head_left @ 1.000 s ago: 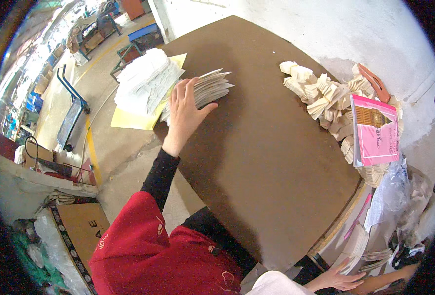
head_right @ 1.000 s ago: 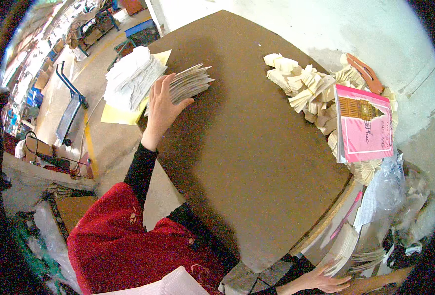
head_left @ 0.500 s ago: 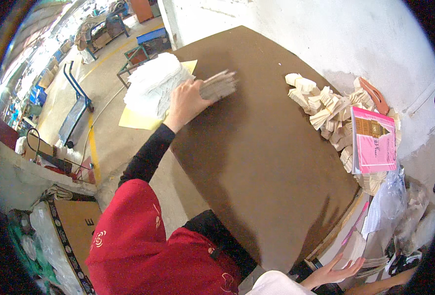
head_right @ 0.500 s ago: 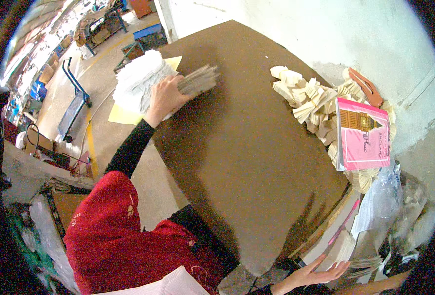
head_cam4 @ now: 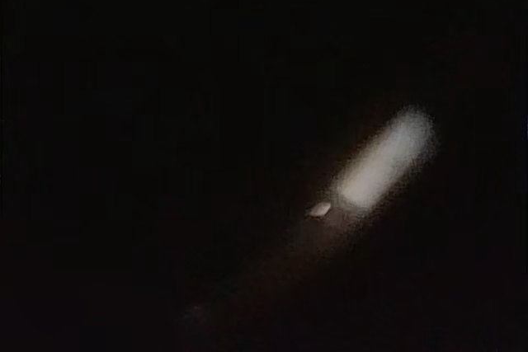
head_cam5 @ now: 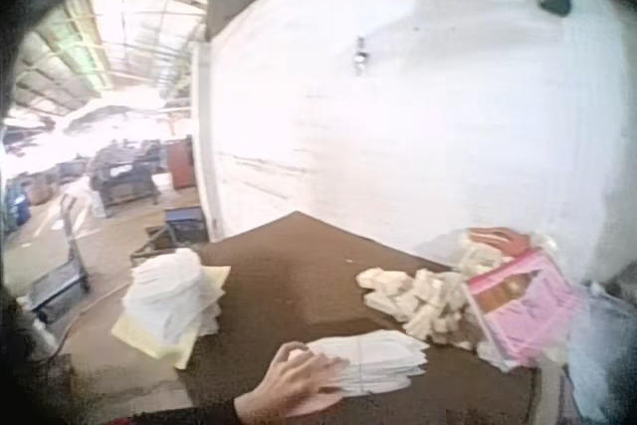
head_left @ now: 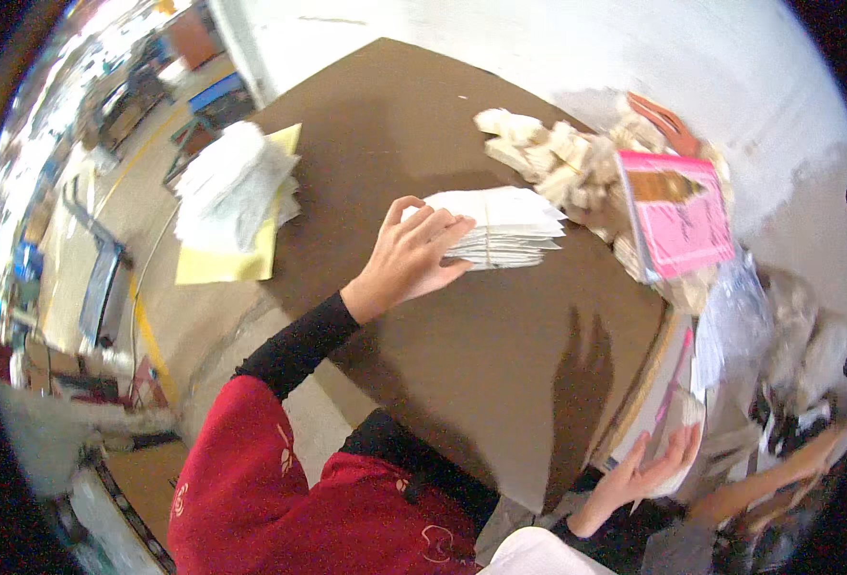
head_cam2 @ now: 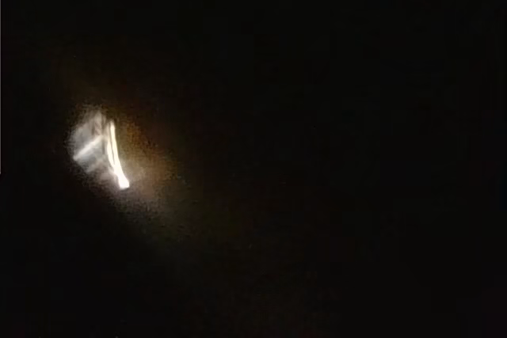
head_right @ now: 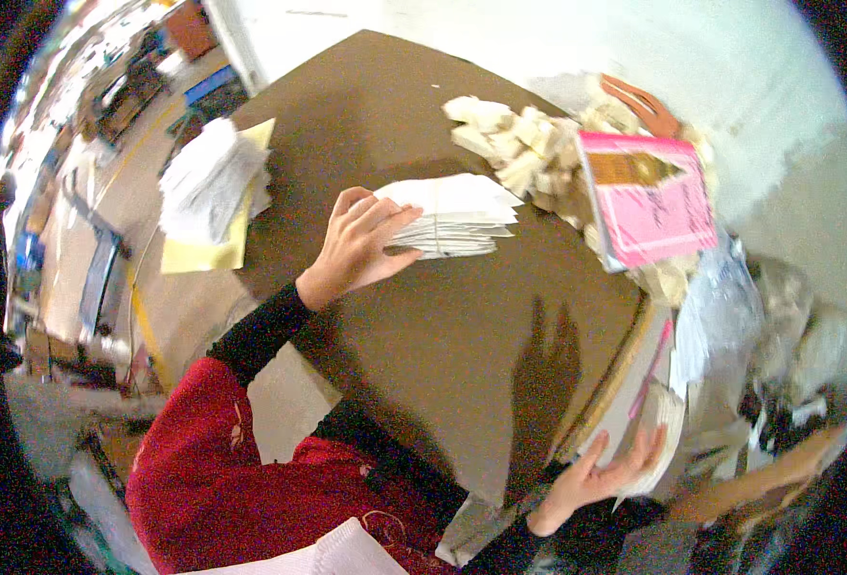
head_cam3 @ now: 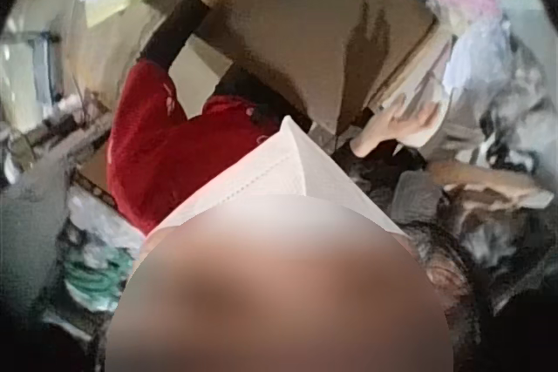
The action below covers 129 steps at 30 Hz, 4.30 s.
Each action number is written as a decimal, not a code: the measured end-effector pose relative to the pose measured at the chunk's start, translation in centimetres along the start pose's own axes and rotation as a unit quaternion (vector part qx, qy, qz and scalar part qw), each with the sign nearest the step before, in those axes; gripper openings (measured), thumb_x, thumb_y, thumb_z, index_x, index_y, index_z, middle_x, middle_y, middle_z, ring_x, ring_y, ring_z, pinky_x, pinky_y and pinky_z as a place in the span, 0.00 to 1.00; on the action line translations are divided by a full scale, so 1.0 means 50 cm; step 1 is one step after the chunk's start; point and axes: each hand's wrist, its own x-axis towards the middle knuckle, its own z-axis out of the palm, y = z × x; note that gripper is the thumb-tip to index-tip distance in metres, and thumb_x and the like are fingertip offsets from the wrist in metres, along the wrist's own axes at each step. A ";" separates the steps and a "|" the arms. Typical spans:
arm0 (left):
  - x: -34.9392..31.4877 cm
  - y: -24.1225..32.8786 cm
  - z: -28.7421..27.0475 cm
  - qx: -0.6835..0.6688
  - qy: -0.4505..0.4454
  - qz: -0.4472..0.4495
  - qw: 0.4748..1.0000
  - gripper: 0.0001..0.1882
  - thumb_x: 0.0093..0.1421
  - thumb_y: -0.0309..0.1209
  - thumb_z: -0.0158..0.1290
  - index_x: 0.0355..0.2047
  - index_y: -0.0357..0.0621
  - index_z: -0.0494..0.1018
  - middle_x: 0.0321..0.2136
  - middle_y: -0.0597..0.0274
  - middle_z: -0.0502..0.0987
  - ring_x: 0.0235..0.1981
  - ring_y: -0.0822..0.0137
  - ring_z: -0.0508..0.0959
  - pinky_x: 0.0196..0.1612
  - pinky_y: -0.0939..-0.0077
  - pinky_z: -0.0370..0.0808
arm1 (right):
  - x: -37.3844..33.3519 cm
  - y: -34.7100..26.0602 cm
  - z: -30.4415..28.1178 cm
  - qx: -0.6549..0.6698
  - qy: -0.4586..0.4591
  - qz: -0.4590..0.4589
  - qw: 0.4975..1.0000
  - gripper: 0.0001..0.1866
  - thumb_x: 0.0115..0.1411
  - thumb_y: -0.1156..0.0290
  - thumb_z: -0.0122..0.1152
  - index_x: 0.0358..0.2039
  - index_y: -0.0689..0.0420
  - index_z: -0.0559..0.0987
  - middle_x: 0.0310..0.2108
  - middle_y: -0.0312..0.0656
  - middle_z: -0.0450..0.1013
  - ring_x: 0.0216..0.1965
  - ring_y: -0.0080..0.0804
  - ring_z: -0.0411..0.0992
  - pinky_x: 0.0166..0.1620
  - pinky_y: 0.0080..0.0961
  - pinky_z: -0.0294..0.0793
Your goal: The person repeatedly folds white paper pieces in half and stacks them on the table. The person also briefly handles a printed document and a pink card. A coworker is visible across the table performing similar folding actions.
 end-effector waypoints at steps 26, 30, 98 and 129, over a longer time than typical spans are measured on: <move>0.077 0.253 0.081 -0.187 -0.242 0.131 0.943 0.36 0.43 0.38 0.70 0.54 0.49 0.70 0.63 0.57 0.66 0.62 0.53 0.68 0.64 0.54 0.63 | -0.006 -0.059 0.159 0.373 -0.313 0.312 0.816 0.11 0.63 0.74 0.62 0.46 0.61 0.79 0.27 0.42 0.79 0.29 0.22 0.76 0.34 0.22 0.75; 0.072 0.253 0.088 -0.175 -0.272 0.125 0.938 0.38 0.40 0.33 0.69 0.54 0.50 0.67 0.64 0.56 0.66 0.63 0.52 0.67 0.66 0.53 0.63 | 0.000 -0.067 0.169 0.446 -0.366 0.343 0.741 0.06 0.65 0.76 0.59 0.39 0.65 0.80 0.29 0.36 0.78 0.34 0.18 0.75 0.37 0.18 0.74; -0.049 0.315 0.117 -0.772 -0.033 -0.335 0.539 0.51 0.59 0.64 0.50 0.70 0.42 0.48 0.68 0.56 0.57 0.69 0.55 0.58 0.70 0.54 0.55 | -0.013 -0.046 0.164 0.501 -0.258 0.144 0.814 0.66 0.45 0.63 0.81 0.74 0.54 0.42 0.70 0.53 0.52 0.70 0.44 0.54 0.69 0.42 0.55; 0.063 0.240 0.219 -0.257 -0.233 0.104 0.932 0.36 0.56 0.30 0.62 0.65 0.42 0.63 0.64 0.51 0.63 0.65 0.45 0.61 0.67 0.50 0.59 | 0.060 0.105 0.175 0.025 -0.216 0.013 0.976 0.43 0.54 0.67 0.69 0.69 0.51 0.60 0.69 0.54 0.56 0.69 0.59 0.53 0.70 0.48 0.55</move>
